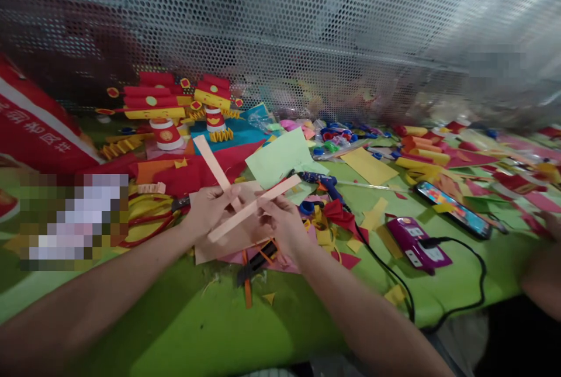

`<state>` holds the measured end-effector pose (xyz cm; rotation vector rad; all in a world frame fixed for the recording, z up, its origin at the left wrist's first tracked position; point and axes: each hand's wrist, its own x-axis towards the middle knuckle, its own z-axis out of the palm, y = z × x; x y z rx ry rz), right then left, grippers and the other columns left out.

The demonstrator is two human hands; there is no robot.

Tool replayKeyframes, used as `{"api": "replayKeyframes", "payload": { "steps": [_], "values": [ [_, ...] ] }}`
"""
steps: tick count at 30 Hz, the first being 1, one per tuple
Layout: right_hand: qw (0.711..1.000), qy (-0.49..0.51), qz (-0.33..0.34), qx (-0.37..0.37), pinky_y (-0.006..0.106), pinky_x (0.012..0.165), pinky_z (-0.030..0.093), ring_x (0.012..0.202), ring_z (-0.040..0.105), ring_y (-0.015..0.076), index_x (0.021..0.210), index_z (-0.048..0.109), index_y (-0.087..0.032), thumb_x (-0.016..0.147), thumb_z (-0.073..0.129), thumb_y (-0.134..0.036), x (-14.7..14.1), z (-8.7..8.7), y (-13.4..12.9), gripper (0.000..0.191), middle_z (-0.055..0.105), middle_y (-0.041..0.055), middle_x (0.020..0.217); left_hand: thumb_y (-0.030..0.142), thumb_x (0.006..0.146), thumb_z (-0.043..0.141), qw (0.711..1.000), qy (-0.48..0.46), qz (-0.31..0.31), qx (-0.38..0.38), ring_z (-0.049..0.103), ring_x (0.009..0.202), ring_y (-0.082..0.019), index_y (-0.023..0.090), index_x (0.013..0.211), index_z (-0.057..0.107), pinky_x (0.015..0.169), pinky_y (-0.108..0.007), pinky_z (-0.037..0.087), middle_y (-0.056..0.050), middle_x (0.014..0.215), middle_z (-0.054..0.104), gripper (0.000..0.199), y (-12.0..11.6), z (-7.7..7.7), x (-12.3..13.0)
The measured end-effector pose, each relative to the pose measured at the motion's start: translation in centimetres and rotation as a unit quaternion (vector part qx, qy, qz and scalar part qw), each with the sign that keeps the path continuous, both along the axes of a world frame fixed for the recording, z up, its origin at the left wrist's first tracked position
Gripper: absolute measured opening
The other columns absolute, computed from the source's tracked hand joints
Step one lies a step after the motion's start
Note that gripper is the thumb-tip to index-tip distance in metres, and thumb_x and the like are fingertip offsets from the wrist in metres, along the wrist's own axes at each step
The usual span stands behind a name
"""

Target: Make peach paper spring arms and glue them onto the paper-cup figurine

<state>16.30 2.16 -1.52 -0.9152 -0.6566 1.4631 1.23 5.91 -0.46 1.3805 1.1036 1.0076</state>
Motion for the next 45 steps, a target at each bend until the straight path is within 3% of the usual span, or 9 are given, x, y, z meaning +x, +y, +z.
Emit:
{"api": "replayKeyframes", "payload": {
  "steps": [6, 12, 17, 23, 26, 29, 34, 38, 45],
  "values": [
    [0.992, -0.044, -0.106, 0.06, 0.02, 0.039, 0.043, 0.038, 0.05, 0.0072, 0.059, 0.059, -0.017, 0.05, 0.079, -0.033, 1.3, 0.3, 1.5, 0.027, 0.058, -0.0046, 0.047, 0.048, 0.077, 0.055, 0.995, -0.04, -0.05, -0.072, 0.056, 0.043, -0.011, 0.014, 0.051, 0.059, 0.045, -0.021, 0.043, -0.003, 0.048, 0.061, 0.043, 0.0, -0.5, 0.3],
    [0.988, -0.078, -0.129, 0.046, 0.024, 0.038, 0.046, 0.037, 0.053, 0.0111, 0.062, 0.056, -0.018, 0.047, 0.08, -0.037, 1.5, 0.3, 2.0, 0.034, 0.057, -0.0048, 0.045, 0.037, 0.072, 0.065, 0.977, -0.113, -0.089, -0.158, 0.061, 0.048, -0.012, 0.014, 0.075, 0.064, 0.048, -0.022, 0.049, -0.001, 0.058, 0.065, 0.023, -0.1, -0.3, 0.4],
    [0.987, -0.094, -0.12, 0.054, 0.024, 0.04, 0.047, 0.038, 0.053, 0.0104, 0.064, 0.054, -0.019, 0.051, 0.078, -0.038, 1.7, 0.3, 1.9, 0.033, 0.057, -0.005, 0.047, 0.021, 0.066, 0.07, 0.969, -0.11, -0.145, -0.168, 0.064, 0.056, -0.012, 0.015, 0.084, 0.066, 0.056, -0.023, 0.051, -0.002, 0.067, 0.068, 0.02, 0.2, -0.7, 0.3],
    [0.989, -0.145, 0.027, 0.028, 0.02, 0.04, 0.041, 0.039, 0.049, 0.0071, 0.063, 0.059, -0.017, 0.051, 0.078, -0.038, 1.6, 0.1, 1.5, 0.031, 0.056, -0.0051, 0.046, 0.021, 0.07, 0.065, 0.979, -0.068, -0.121, -0.151, 0.061, 0.055, -0.011, 0.014, 0.076, 0.067, 0.057, -0.024, 0.05, -0.004, 0.071, 0.069, 0.009, 0.3, -0.7, 0.3],
    [0.979, -0.193, 0.056, 0.015, 0.019, 0.041, 0.04, 0.04, 0.048, 0.0064, 0.06, 0.061, -0.016, 0.049, 0.079, -0.036, 1.3, 0.1, 1.3, 0.029, 0.056, -0.0045, 0.046, 0.024, 0.07, 0.066, 0.978, -0.058, -0.132, -0.152, 0.061, 0.056, -0.012, 0.013, 0.069, 0.067, 0.057, -0.025, 0.051, -0.005, 0.068, 0.068, 0.011, 0.3, -0.7, 0.3],
    [0.976, -0.21, 0.043, 0.021, 0.02, 0.043, 0.042, 0.041, 0.05, 0.0072, 0.059, 0.062, -0.016, 0.052, 0.076, -0.037, 1.3, 0.1, 1.2, 0.027, 0.058, -0.0032, 0.046, 0.029, 0.07, 0.066, 0.975, -0.065, -0.141, -0.158, 0.062, 0.056, -0.013, 0.012, 0.069, 0.066, 0.054, -0.023, 0.05, -0.005, 0.065, 0.067, 0.018, 0.4, -0.8, 0.4],
    [0.984, -0.176, -0.02, -0.01, 0.024, 0.043, 0.048, 0.041, 0.058, 0.0128, 0.063, 0.057, -0.016, 0.051, 0.075, -0.039, 1.4, 0.3, 1.4, 0.031, 0.061, -0.0014, 0.048, 0.024, 0.076, 0.06, 0.981, -0.069, -0.073, -0.167, 0.061, 0.049, -0.011, 0.011, 0.066, 0.062, 0.05, -0.02, 0.049, -0.004, 0.055, 0.065, 0.016, 0.5, -0.5, 0.3],
    [0.986, -0.165, -0.028, -0.015, 0.025, 0.042, 0.05, 0.04, 0.06, 0.0147, 0.062, 0.052, -0.017, 0.049, 0.076, -0.038, 1.4, 0.5, 1.5, 0.034, 0.06, -0.0022, 0.046, 0.019, 0.08, 0.055, 0.985, -0.05, -0.053, -0.156, 0.058, 0.045, -0.009, 0.011, 0.059, 0.061, 0.048, -0.018, 0.046, -0.005, 0.052, 0.064, 0.024, 0.5, 0.1, 0.2],
    [0.983, -0.179, -0.041, -0.017, 0.025, 0.042, 0.051, 0.042, 0.062, 0.016, 0.061, 0.055, -0.016, 0.049, 0.075, -0.032, 1.3, 0.4, 1.4, 0.028, 0.059, -0.0019, 0.047, 0.024, 0.077, 0.06, 0.989, -0.042, -0.026, -0.141, 0.058, 0.044, -0.01, 0.012, 0.062, 0.063, 0.045, -0.018, 0.044, -0.003, 0.052, 0.064, 0.02, 0.4, 0.1, 0.1]
  ]
}}
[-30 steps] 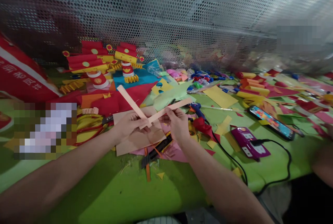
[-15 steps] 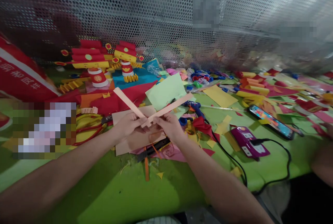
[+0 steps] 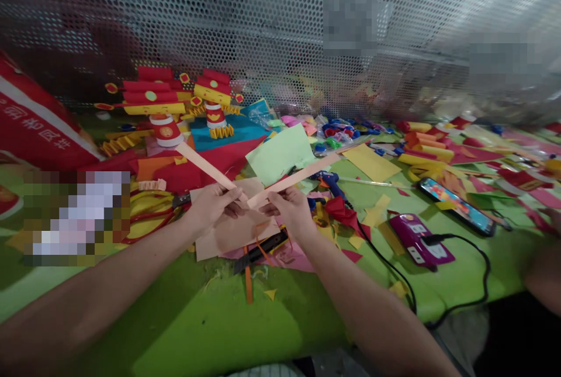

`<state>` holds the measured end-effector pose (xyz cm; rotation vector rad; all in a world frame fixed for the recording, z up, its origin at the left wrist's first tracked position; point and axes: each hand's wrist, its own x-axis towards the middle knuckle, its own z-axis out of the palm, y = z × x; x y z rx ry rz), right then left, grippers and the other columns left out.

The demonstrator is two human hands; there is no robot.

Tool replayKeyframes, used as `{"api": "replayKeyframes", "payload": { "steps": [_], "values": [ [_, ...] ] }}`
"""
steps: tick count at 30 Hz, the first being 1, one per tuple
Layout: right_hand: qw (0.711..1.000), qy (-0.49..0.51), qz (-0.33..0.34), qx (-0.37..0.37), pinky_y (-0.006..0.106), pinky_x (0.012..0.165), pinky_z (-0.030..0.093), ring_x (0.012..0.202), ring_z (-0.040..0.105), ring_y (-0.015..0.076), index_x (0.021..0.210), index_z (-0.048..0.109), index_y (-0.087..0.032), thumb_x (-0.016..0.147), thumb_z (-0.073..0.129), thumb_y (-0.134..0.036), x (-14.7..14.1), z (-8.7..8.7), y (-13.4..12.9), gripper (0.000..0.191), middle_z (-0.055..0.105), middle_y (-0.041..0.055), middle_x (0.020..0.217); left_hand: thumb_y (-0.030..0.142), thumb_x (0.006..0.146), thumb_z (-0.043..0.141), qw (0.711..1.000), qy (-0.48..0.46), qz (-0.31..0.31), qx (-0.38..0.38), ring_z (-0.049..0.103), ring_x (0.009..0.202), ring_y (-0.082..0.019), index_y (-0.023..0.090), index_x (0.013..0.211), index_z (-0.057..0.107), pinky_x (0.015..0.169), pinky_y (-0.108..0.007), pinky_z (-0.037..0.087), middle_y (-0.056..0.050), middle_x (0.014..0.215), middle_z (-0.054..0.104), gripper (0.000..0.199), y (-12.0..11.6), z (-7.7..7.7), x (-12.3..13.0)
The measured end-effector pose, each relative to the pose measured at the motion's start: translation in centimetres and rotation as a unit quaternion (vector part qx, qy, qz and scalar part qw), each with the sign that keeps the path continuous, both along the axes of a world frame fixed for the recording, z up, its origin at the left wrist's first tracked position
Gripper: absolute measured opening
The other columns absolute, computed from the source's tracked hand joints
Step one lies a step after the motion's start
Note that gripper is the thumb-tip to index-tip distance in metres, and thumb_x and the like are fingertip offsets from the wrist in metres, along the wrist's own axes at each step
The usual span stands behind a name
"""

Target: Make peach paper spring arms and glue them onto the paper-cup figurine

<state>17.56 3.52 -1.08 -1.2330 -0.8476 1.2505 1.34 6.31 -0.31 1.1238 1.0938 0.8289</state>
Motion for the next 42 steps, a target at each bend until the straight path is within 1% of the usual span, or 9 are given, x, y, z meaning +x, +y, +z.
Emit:
{"api": "replayKeyframes", "payload": {
  "steps": [6, 9, 12, 17, 23, 29, 32, 37, 42],
  "values": [
    [0.999, 0.007, -0.031, 0.013, 0.022, 0.039, 0.049, 0.038, 0.059, 0.0136, 0.06, 0.055, -0.017, 0.052, 0.074, -0.031, 0.02, -0.01, 0.0, 0.025, 0.058, -0.0038, 0.047, 0.025, 0.071, 0.067, 1.0, -0.016, 0.011, 0.008, 0.058, 0.048, -0.009, 0.012, 0.07, 0.066, 0.048, -0.019, 0.046, -0.002, 0.057, 0.066, 0.013, 0.13, -0.26, 0.05],
    [1.0, 0.014, 0.015, 0.005, 0.022, 0.039, 0.049, 0.039, 0.059, 0.0141, 0.061, 0.058, -0.017, 0.051, 0.075, -0.03, 0.01, -0.12, -0.01, 0.024, 0.061, -0.0021, 0.046, 0.027, 0.069, 0.068, 0.999, -0.042, -0.008, 0.002, 0.058, 0.051, -0.01, 0.012, 0.075, 0.068, 0.05, -0.02, 0.046, -0.003, 0.059, 0.067, 0.016, -0.04, -0.3, 0.13],
    [0.998, 0.027, 0.055, 0.005, 0.024, 0.04, 0.049, 0.039, 0.058, 0.0136, 0.063, 0.061, -0.017, 0.051, 0.076, -0.031, -0.06, -0.23, -0.19, 0.024, 0.064, -0.0001, 0.051, 0.03, 0.066, 0.07, 0.999, -0.045, -0.02, 0.011, 0.057, 0.048, -0.01, 0.012, 0.068, 0.067, 0.049, -0.02, 0.046, -0.003, 0.055, 0.065, 0.018, -0.2, -0.31, 0.17],
    [0.997, 0.054, 0.063, 0.0, 0.025, 0.042, 0.049, 0.043, 0.06, 0.0146, 0.066, 0.06, -0.017, 0.051, 0.077, -0.032, -0.2, -0.35, -0.55, 0.027, 0.067, 0.0022, 0.056, 0.031, 0.068, 0.068, 0.999, -0.028, -0.034, 0.032, 0.057, 0.048, -0.011, 0.013, 0.057, 0.063, 0.048, -0.02, 0.047, -0.003, 0.052, 0.063, 0.022, -0.27, -0.35, 0.25],
    [0.994, 0.044, 0.101, -0.002, 0.023, 0.043, 0.048, 0.042, 0.057, 0.0118, 0.067, 0.061, -0.017, 0.053, 0.077, -0.035, -0.47, -0.34, -0.64, 0.028, 0.064, -0.0004, 0.053, 0.024, 0.065, 0.07, 0.999, -0.015, -0.04, 0.03, 0.057, 0.047, -0.01, 0.014, 0.054, 0.064, 0.049, -0.02, 0.048, -0.001, 0.05, 0.063, 0.016, -0.29, -0.5, 0.5],
    [0.993, 0.006, 0.12, -0.007, 0.021, 0.04, 0.044, 0.037, 0.052, 0.0086, 0.06, 0.062, -0.015, 0.048, 0.08, -0.035, -0.91, 0.13, -0.73, 0.029, 0.06, -0.0025, 0.049, 0.02, 0.069, 0.066, 0.998, -0.013, -0.053, 0.025, 0.059, 0.048, -0.01, 0.013, 0.056, 0.065, 0.051, -0.02, 0.05, -0.002, 0.053, 0.064, 0.015, -0.55, -0.08, 0.62],
    [0.994, 0.001, 0.107, -0.01, 0.021, 0.039, 0.044, 0.038, 0.053, 0.0093, 0.06, 0.062, -0.015, 0.051, 0.078, -0.037, -0.86, 0.16, -0.72, 0.028, 0.061, -0.0017, 0.05, 0.021, 0.072, 0.064, 0.999, -0.011, -0.053, 0.01, 0.06, 0.049, -0.011, 0.013, 0.057, 0.065, 0.051, -0.021, 0.05, -0.002, 0.053, 0.065, 0.017, -0.64, 0.05, 0.56],
    [0.999, 0.024, 0.044, -0.004, 0.021, 0.042, 0.044, 0.041, 0.054, 0.0096, 0.064, 0.06, -0.016, 0.052, 0.077, -0.038, -0.26, -0.03, -0.6, 0.03, 0.06, -0.0021, 0.048, 0.022, 0.076, 0.06, 1.0, 0.014, -0.024, 0.004, 0.06, 0.046, -0.011, 0.012, 0.059, 0.063, 0.046, -0.019, 0.048, -0.003, 0.053, 0.065, 0.02, -0.55, 0.06, 0.39],
    [0.997, 0.0, 0.074, -0.014, 0.021, 0.042, 0.042, 0.043, 0.053, 0.0094, 0.065, 0.06, -0.015, 0.055, 0.074, -0.039, 0.03, -0.34, -0.5, 0.03, 0.059, -0.0015, 0.049, 0.018, 0.075, 0.061, 1.0, 0.022, -0.02, 0.004, 0.058, 0.044, -0.01, 0.011, 0.057, 0.061, 0.046, -0.018, 0.048, -0.002, 0.05, 0.063, 0.019, -0.34, 0.0, 0.53]
  ]
}}
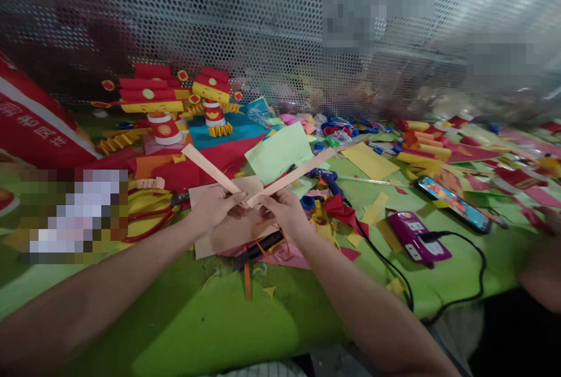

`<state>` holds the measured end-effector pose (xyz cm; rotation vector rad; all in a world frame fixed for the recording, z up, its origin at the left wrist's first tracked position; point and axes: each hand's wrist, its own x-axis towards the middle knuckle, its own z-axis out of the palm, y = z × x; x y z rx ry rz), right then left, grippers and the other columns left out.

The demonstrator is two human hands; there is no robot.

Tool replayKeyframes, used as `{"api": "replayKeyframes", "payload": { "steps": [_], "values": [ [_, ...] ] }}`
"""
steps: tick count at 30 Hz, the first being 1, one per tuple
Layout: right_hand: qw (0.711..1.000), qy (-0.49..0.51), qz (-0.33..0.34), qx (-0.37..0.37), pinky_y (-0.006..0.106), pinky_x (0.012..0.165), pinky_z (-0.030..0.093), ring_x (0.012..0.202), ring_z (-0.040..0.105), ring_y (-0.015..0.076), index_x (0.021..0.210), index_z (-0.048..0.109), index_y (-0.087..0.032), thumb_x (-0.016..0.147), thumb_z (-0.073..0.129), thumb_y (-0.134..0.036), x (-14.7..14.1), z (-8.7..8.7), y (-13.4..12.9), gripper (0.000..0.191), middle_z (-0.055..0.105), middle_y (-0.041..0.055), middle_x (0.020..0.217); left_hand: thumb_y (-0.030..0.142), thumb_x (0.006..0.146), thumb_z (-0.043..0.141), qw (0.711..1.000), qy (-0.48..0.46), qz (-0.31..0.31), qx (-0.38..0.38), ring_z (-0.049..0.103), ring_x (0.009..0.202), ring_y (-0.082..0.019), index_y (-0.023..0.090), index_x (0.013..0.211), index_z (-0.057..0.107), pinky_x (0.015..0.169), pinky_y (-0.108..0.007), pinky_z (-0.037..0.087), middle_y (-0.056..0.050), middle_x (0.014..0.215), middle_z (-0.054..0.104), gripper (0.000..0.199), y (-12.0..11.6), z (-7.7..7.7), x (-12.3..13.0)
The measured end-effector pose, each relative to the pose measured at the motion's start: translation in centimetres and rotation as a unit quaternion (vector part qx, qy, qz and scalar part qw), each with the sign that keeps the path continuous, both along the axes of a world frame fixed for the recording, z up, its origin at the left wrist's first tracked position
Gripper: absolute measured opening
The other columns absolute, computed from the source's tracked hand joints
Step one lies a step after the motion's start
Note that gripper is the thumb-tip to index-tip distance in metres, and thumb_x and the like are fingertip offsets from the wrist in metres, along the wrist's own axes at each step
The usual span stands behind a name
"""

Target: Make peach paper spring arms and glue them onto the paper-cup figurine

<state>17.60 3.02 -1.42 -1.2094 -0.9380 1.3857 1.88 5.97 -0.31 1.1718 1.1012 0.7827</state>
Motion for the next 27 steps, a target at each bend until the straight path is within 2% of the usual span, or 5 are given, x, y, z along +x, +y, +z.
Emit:
{"api": "replayKeyframes", "payload": {
  "steps": [11, 16, 20, 23, 27],
  "values": [
    [0.995, -0.099, 0.014, -0.016, 0.02, 0.035, 0.03, 0.032, 0.041, 0.0076, 0.06, 0.056, -0.017, 0.054, 0.068, -0.041, -0.4, 0.2, 0.2, 0.028, 0.052, -0.0035, 0.037, 0.017, 0.074, 0.061, 0.998, -0.045, -0.036, -0.023, 0.062, 0.053, -0.011, 0.013, 0.075, 0.064, 0.057, -0.023, 0.052, -0.002, 0.061, 0.067, 0.005, -0.3, -0.3, 0.2],
    [0.984, -0.177, 0.027, -0.023, 0.022, 0.038, 0.03, 0.034, 0.04, 0.0085, 0.064, 0.053, -0.017, 0.064, 0.058, -0.04, -0.2, 0.1, 0.9, 0.024, 0.048, -0.0053, 0.038, 0.016, 0.073, 0.061, 0.999, 0.035, 0.0, 0.03, 0.063, 0.056, -0.013, 0.013, 0.074, 0.065, 0.057, -0.025, 0.052, -0.003, 0.062, 0.067, 0.005, 0.2, -0.1, -0.2],
    [0.931, -0.361, 0.048, 0.008, 0.023, 0.043, 0.028, 0.039, 0.038, 0.0084, 0.056, 0.051, -0.017, 0.07, 0.054, -0.031, 0.4, 0.6, 1.8, 0.02, 0.044, -0.0056, 0.04, 0.022, 0.073, 0.061, 0.993, 0.071, 0.068, 0.071, 0.062, 0.054, -0.013, 0.013, 0.069, 0.066, 0.053, -0.023, 0.05, -0.004, 0.06, 0.066, 0.011, 1.1, -0.3, -0.8],
    [0.874, -0.475, 0.092, 0.049, 0.024, 0.048, 0.029, 0.046, 0.044, 0.0107, 0.051, 0.052, -0.017, 0.073, 0.055, -0.028, 0.9, 0.9, 2.1, 0.025, 0.048, -0.0026, 0.044, 0.026, 0.074, 0.06, 0.993, 0.047, 0.082, 0.078, 0.062, 0.056, -0.013, 0.014, 0.071, 0.067, 0.055, -0.023, 0.049, -0.004, 0.062, 0.067, 0.014, 1.3, -0.6, -0.9],
    [0.787, -0.597, 0.09, 0.13, 0.028, 0.066, 0.039, 0.074, 0.057, 0.0191, 0.076, 0.064, -0.016, 0.077, 0.055, -0.025, 1.5, 0.8, 2.0, 0.012, 0.066, 0.0062, 0.08, 0.026, 0.073, 0.06, 0.996, 0.017, 0.055, 0.071, 0.061, 0.057, -0.012, 0.014, 0.069, 0.068, 0.056, -0.022, 0.047, -0.004, 0.064, 0.067, 0.015, 1.2, -1.1, -0.8]
  ]
}}
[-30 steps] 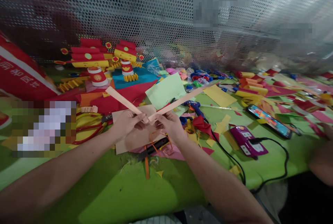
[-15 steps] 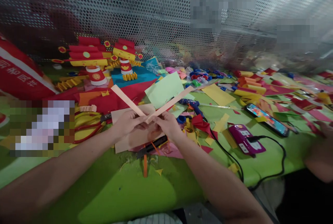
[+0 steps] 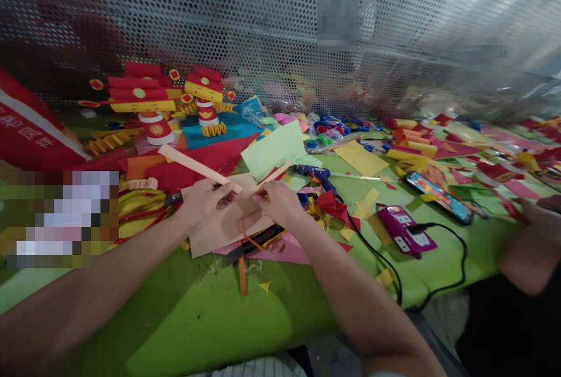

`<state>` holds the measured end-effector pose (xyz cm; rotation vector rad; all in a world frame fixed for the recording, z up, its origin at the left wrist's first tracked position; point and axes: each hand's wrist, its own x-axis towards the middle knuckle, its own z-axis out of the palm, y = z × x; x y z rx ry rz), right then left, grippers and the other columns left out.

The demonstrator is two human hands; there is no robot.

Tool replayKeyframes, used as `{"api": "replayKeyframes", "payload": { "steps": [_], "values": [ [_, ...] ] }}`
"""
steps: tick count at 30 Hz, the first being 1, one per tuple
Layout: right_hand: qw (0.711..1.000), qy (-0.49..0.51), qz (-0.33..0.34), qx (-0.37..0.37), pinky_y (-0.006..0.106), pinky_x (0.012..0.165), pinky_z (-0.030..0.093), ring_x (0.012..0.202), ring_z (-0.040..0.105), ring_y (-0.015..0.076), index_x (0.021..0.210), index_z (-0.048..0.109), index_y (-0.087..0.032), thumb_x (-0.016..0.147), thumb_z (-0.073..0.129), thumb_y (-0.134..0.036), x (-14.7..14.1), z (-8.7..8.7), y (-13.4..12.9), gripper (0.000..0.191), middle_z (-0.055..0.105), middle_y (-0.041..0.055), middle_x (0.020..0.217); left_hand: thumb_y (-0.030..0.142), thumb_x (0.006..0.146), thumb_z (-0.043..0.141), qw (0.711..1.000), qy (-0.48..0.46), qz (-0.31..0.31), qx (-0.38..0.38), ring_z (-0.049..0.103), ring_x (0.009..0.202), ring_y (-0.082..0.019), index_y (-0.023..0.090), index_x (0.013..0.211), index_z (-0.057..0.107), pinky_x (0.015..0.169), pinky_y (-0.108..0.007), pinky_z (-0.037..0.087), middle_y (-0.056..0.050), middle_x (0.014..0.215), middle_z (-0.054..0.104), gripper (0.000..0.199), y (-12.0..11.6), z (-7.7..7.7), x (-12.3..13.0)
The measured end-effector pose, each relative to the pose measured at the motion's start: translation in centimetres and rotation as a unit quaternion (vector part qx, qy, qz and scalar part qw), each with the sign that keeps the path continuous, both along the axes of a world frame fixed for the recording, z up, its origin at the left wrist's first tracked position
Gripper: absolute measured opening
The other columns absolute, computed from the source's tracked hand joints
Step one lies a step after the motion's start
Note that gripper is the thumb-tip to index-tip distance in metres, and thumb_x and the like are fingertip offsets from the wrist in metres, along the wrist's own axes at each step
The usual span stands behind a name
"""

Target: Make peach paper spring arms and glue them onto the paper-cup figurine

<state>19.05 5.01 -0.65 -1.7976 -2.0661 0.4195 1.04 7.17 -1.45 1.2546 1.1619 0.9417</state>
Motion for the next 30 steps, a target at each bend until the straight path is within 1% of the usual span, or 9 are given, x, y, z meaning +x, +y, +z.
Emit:
{"api": "replayKeyframes", "payload": {
  "steps": [3, 6, 11, 16, 19, 22, 24, 27, 30],
  "values": [
    [0.993, -0.062, -0.007, 0.102, 0.034, 0.084, 0.038, 0.092, 0.057, 0.0235, 0.087, 0.064, -0.015, 0.078, 0.054, -0.023, 0.2, -0.4, 0.0, 0.016, 0.067, 0.0102, 0.096, 0.029, 0.075, 0.058, 1.0, -0.002, -0.011, 0.004, 0.06, 0.058, -0.012, 0.014, 0.072, 0.069, 0.055, -0.022, 0.046, -0.005, 0.067, 0.068, 0.019, 0.2, -0.5, 0.0],
    [0.987, -0.094, -0.006, 0.128, 0.036, 0.09, 0.036, 0.101, 0.055, 0.0254, 0.091, 0.065, -0.015, 0.079, 0.053, -0.022, -0.2, -0.7, 0.0, 0.019, 0.066, 0.0117, 0.101, 0.031, 0.074, 0.058, 1.0, 0.001, -0.014, 0.01, 0.059, 0.058, -0.012, 0.013, 0.073, 0.068, 0.054, -0.022, 0.044, -0.006, 0.068, 0.067, 0.02, 0.4, -1.0, 0.0],
    [0.992, -0.1, 0.039, 0.067, 0.03, 0.074, 0.043, 0.084, 0.061, 0.0215, 0.09, 0.066, -0.019, 0.081, 0.051, -0.024, -0.7, -0.1, -1.0, 0.019, 0.07, 0.0067, 0.089, 0.029, 0.073, 0.059, 1.0, 0.006, -0.016, 0.022, 0.055, 0.054, -0.011, 0.012, 0.071, 0.068, 0.052, -0.022, 0.042, -0.006, 0.064, 0.066, 0.019, 0.3, -1.0, 0.0],
    [0.985, -0.033, -0.053, 0.159, 0.027, 0.063, 0.042, 0.066, 0.059, 0.0168, 0.086, 0.067, -0.019, 0.085, 0.043, -0.029, 1.9, 1.3, -1.2, 0.025, 0.069, 0.0052, 0.082, 0.03, 0.073, 0.057, 1.0, 0.008, 0.006, 0.029, 0.053, 0.052, -0.01, 0.012, 0.071, 0.066, 0.051, -0.021, 0.042, -0.005, 0.064, 0.065, 0.02, 0.0, -0.4, 0.0],
    [0.983, -0.073, -0.094, 0.137, 0.028, 0.065, 0.042, 0.071, 0.06, 0.019, 0.093, 0.065, -0.019, 0.086, 0.04, -0.029, 3.0, 1.7, -0.4, 0.028, 0.07, 0.0059, 0.085, 0.03, 0.072, 0.057, 0.999, 0.012, 0.016, 0.032, 0.054, 0.053, -0.011, 0.013, 0.072, 0.065, 0.05, -0.021, 0.043, -0.003, 0.062, 0.064, 0.018, -0.1, -0.1, -0.1],
    [0.977, -0.193, -0.067, 0.064, 0.031, 0.075, 0.041, 0.089, 0.06, 0.0228, 0.104, 0.062, -0.017, 0.087, 0.038, -0.024, 2.6, 1.7, 0.6, 0.031, 0.07, 0.0098, 0.093, 0.028, 0.073, 0.056, 1.0, 0.018, 0.009, 0.021, 0.059, 0.057, -0.012, 0.014, 0.071, 0.064, 0.053, -0.021, 0.046, -0.004, 0.065, 0.066, 0.016, 0.1, 0.0, -0.1],
    [0.965, -0.252, -0.064, 0.022, 0.033, 0.076, 0.04, 0.092, 0.06, 0.0259, 0.108, 0.06, -0.015, 0.086, 0.039, -0.023, 1.6, 1.6, 1.0, 0.032, 0.07, 0.0137, 0.091, 0.025, 0.073, 0.056, 1.0, 0.027, -0.004, 0.007, 0.06, 0.057, -0.013, 0.014, 0.067, 0.063, 0.053, -0.022, 0.046, -0.005, 0.064, 0.066, 0.015, 0.2, -0.2, 0.1],
    [0.961, -0.271, -0.058, 0.004, 0.037, 0.075, 0.04, 0.092, 0.06, 0.0299, 0.108, 0.06, -0.014, 0.087, 0.039, -0.029, 0.0, 1.2, 1.5, 0.033, 0.069, 0.017, 0.09, 0.021, 0.072, 0.057, 0.999, 0.043, -0.02, -0.013, 0.06, 0.052, -0.013, 0.013, 0.062, 0.063, 0.051, -0.023, 0.047, -0.005, 0.059, 0.065, 0.014, 0.5, -0.4, 0.1],
    [0.961, -0.275, -0.023, -0.004, 0.038, 0.075, 0.04, 0.095, 0.06, 0.0302, 0.104, 0.061, -0.016, 0.088, 0.036, -0.033, -1.3, 0.8, 1.8, 0.034, 0.069, 0.0161, 0.092, 0.019, 0.072, 0.059, 0.998, 0.054, -0.028, -0.014, 0.062, 0.056, -0.014, 0.014, 0.062, 0.065, 0.055, -0.023, 0.048, -0.006, 0.063, 0.067, 0.013, 0.7, -0.5, 0.1]
  ]
}}
